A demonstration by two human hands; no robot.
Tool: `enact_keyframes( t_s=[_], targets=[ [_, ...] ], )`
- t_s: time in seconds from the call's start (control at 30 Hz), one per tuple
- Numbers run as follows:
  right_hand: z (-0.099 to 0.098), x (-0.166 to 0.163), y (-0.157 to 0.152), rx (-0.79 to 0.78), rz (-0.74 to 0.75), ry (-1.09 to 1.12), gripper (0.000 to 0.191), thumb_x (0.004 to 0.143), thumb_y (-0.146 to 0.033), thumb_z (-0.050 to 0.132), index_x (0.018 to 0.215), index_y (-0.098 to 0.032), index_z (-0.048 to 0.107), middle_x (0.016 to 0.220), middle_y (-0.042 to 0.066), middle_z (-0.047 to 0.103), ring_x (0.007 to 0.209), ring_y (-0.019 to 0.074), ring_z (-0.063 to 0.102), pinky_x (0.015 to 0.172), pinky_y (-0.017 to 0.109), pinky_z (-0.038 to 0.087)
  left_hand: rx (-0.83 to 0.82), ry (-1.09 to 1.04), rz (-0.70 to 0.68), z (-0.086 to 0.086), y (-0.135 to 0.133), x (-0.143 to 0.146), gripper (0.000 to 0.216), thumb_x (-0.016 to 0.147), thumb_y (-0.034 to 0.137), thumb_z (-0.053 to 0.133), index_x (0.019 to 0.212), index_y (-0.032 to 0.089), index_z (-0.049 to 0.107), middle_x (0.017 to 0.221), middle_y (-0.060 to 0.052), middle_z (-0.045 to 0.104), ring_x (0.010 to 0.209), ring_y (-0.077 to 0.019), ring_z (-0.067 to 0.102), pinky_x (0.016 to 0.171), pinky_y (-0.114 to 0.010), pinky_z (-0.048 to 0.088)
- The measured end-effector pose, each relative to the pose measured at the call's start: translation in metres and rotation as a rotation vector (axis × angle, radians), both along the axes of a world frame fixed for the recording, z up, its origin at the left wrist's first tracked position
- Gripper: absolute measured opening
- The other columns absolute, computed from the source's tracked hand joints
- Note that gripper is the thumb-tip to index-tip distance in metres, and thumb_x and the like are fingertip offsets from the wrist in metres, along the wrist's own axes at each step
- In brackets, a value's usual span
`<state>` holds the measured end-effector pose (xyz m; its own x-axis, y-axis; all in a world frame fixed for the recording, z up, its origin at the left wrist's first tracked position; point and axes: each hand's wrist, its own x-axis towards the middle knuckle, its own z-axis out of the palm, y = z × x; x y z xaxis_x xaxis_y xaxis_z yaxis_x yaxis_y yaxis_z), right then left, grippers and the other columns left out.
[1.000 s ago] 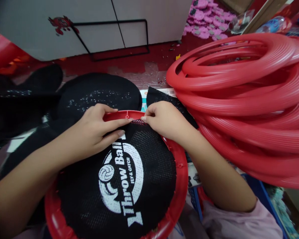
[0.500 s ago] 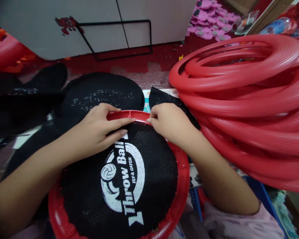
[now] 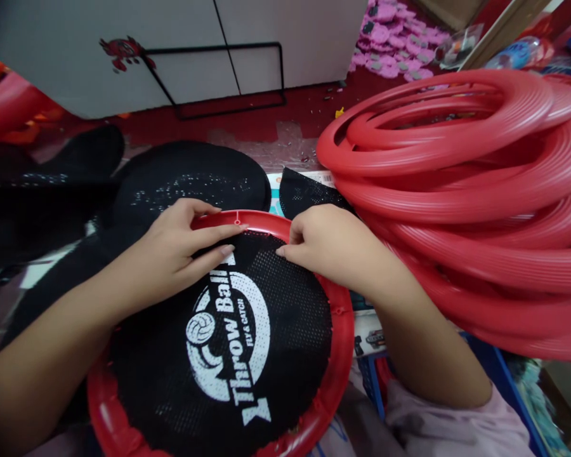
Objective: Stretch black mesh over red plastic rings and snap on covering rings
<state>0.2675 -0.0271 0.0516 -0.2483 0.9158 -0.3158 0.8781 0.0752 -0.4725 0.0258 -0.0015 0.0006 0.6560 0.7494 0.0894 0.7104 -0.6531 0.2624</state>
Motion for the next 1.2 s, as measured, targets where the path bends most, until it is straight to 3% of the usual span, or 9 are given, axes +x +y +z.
enact_keyframes(
  t_s=[0.17,0.37,0.6,0.93,1.2],
  targets=[
    [-0.002,-0.003,0.001,0.03,-0.008,-0.021,0.016,0.075,-0.026,0.061,0.063,-0.019,0.07,0.058,-0.001,0.063,0.053,0.0104,0.051,0.052,0.025,0.032,0.032,-0.021,-0.017,-0.002,0.001,-0.001,0.036,0.091,0.035,0.046,0.122,0.027,0.064,0.114,-0.012,0.047,0.107,-0.0281,0.049,0.093,-0.051,0.046],
    [-0.004,0.004,0.004,-0.039,-0.054,0.084,0.011,0.068,-0.018,0.057,0.06,-0.018,0.064,0.048,-0.004,0.055,0.045,0.0078,0.045,0.046,0.023,0.031,0.039,-0.023,-0.036,-0.001,0.001,-0.002,0.037,0.091,0.035,0.047,0.122,0.024,0.065,0.114,-0.014,0.048,0.107,-0.0298,0.05,0.092,-0.052,0.046],
    [-0.007,0.011,0.012,-0.053,-0.113,0.131,0.009,0.067,-0.018,0.058,0.058,-0.017,0.062,0.045,-0.006,0.048,0.043,0.0063,0.041,0.042,0.021,0.029,0.046,-0.004,-0.057,0.0,0.002,-0.002,0.037,0.091,0.034,0.047,0.122,0.024,0.064,0.114,-0.014,0.047,0.107,-0.03,0.049,0.092,-0.053,0.046],
    [-0.01,0.009,0.013,-0.078,-0.078,0.101,0.008,0.065,-0.02,0.057,0.061,-0.017,0.064,0.049,-0.004,0.053,0.046,0.0077,0.045,0.042,0.022,0.031,0.041,0.0,-0.053,-0.001,0.002,-0.003,0.038,0.091,0.036,0.046,0.123,0.025,0.064,0.113,-0.013,0.047,0.106,-0.0287,0.049,0.092,-0.051,0.046],
    [-0.018,0.008,0.017,-0.06,-0.138,0.228,0.009,0.065,-0.022,0.057,0.062,-0.016,0.063,0.052,-0.002,0.054,0.049,0.0085,0.046,0.044,0.022,0.033,0.048,0.044,-0.051,0.0,0.003,-0.003,0.038,0.091,0.038,0.044,0.124,0.027,0.061,0.115,-0.011,0.045,0.107,-0.0279,0.047,0.093,-0.05,0.045]
  ],
)
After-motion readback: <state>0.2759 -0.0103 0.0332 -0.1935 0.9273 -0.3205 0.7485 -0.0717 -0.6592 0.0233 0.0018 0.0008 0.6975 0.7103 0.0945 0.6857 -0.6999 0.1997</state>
